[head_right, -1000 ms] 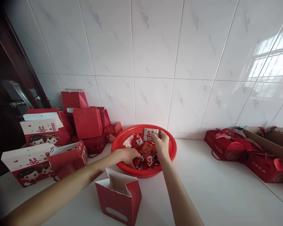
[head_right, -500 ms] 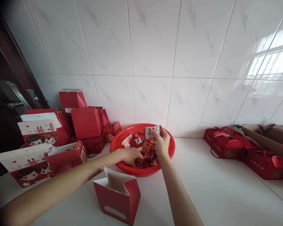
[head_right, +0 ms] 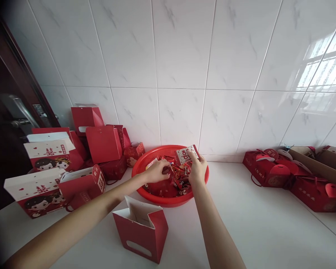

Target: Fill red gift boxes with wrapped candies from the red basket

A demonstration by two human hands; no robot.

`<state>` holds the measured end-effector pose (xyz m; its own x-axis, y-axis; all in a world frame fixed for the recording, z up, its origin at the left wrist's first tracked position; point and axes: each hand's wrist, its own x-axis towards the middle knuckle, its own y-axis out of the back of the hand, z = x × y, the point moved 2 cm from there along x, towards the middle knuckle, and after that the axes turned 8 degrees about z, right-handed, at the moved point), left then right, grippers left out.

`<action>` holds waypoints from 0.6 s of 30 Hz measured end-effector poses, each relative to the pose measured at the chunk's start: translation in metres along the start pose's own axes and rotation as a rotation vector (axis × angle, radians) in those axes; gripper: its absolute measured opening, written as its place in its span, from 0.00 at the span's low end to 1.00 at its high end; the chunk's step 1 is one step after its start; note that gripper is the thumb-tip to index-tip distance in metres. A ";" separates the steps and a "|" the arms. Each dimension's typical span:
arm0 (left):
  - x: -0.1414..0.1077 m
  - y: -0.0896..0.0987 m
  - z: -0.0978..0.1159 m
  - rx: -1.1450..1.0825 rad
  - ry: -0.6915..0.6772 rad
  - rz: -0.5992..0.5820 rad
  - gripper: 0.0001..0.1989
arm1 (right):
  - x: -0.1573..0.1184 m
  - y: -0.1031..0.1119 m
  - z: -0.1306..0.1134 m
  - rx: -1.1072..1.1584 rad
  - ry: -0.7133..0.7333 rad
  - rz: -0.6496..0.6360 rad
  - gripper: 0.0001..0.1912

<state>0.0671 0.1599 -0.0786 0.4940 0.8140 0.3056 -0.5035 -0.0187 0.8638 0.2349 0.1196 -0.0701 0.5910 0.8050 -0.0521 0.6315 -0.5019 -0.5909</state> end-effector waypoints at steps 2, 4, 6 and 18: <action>0.000 0.000 -0.001 -0.024 0.026 0.034 0.08 | 0.001 0.001 0.001 -0.003 -0.001 0.004 0.12; 0.001 0.000 -0.002 -0.058 0.049 0.050 0.09 | 0.003 0.002 0.002 -0.003 -0.002 0.009 0.12; 0.003 0.000 -0.003 -0.093 0.067 0.050 0.13 | 0.006 0.003 0.003 0.014 -0.009 0.027 0.12; 0.028 -0.008 -0.010 0.083 0.091 -0.100 0.02 | 0.027 0.009 0.014 0.101 -0.027 0.080 0.10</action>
<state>0.0777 0.1892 -0.0806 0.4705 0.8634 0.1819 -0.3930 0.0204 0.9193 0.2498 0.1411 -0.0879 0.6229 0.7726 -0.1230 0.5284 -0.5314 -0.6622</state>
